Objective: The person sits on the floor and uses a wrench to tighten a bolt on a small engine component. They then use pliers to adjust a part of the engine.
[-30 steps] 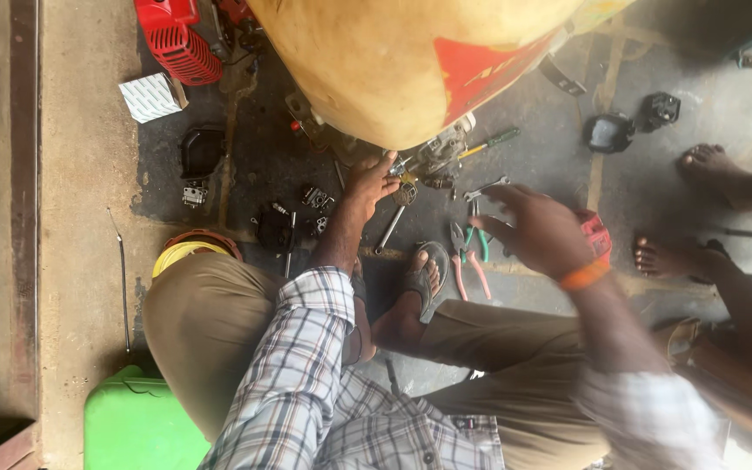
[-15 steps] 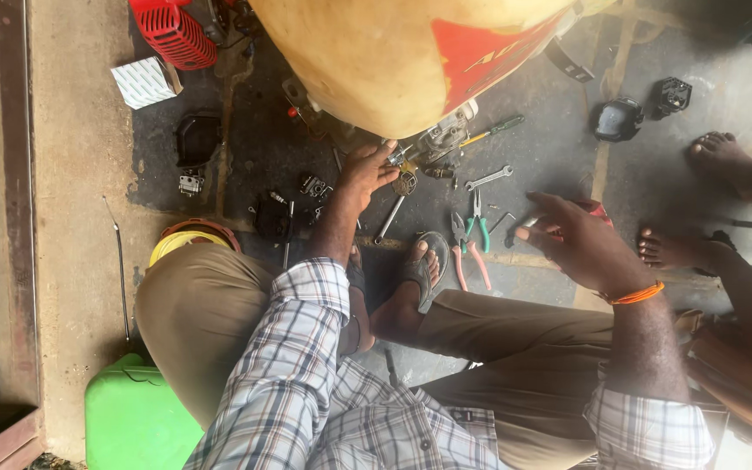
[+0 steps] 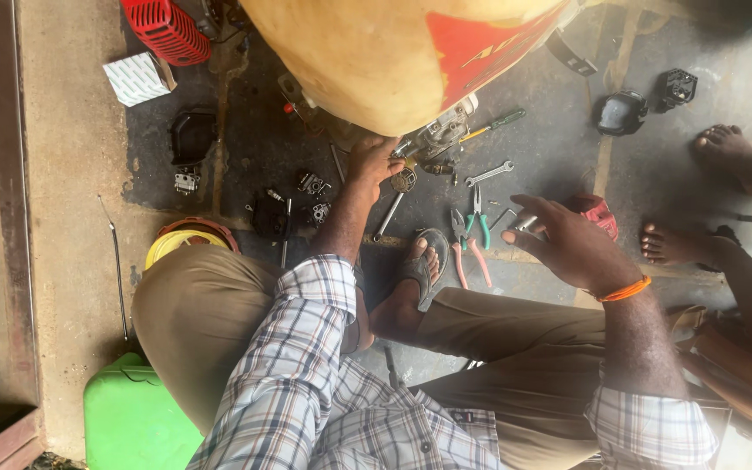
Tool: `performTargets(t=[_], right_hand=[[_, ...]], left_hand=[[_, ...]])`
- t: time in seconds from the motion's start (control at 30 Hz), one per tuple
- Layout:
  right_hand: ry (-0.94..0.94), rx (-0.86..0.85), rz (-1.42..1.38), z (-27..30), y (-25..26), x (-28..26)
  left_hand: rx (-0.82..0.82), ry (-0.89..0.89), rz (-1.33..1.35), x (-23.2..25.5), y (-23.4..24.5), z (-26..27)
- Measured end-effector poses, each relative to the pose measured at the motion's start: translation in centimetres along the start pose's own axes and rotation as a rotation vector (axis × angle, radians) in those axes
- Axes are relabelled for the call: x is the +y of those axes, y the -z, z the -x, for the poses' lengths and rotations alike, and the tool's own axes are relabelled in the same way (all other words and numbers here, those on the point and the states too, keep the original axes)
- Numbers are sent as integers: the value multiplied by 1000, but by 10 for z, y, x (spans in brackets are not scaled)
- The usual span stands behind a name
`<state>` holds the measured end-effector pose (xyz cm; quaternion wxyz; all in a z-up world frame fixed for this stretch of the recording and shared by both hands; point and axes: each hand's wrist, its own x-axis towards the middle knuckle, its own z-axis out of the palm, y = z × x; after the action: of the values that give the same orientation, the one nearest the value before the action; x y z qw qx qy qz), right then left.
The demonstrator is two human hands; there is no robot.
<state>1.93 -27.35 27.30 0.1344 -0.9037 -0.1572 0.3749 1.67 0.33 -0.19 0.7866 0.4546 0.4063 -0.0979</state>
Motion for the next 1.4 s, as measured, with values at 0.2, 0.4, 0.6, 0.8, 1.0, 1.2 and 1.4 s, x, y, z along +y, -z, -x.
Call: performTargets(t=[0.2,0.4,0.6,0.8,1.0,1.2,1.4], right_hand=[[72,1,-13,2,-5,-3],[32,-21,-57,5,-3,3],[13,-40,-10,-1,-2,-4],[-13,-58,12,2,-4,-9],[41,-45,-24,-2,-9,0],[51,-47,-49,-6,-10,4],[42,-10,-57,-3,-12,0]], left_hand=[[-110,-18,46,-5,8,3],[-151,9,154,-9,20,0],[-179,43,180,-4,24,-2],[-162,98,328,-13,23,2],[-139,37,412,-31,11,-5],[-164,-20,299,-25,10,-6],[-197,-50,224,-17,13,-8]])
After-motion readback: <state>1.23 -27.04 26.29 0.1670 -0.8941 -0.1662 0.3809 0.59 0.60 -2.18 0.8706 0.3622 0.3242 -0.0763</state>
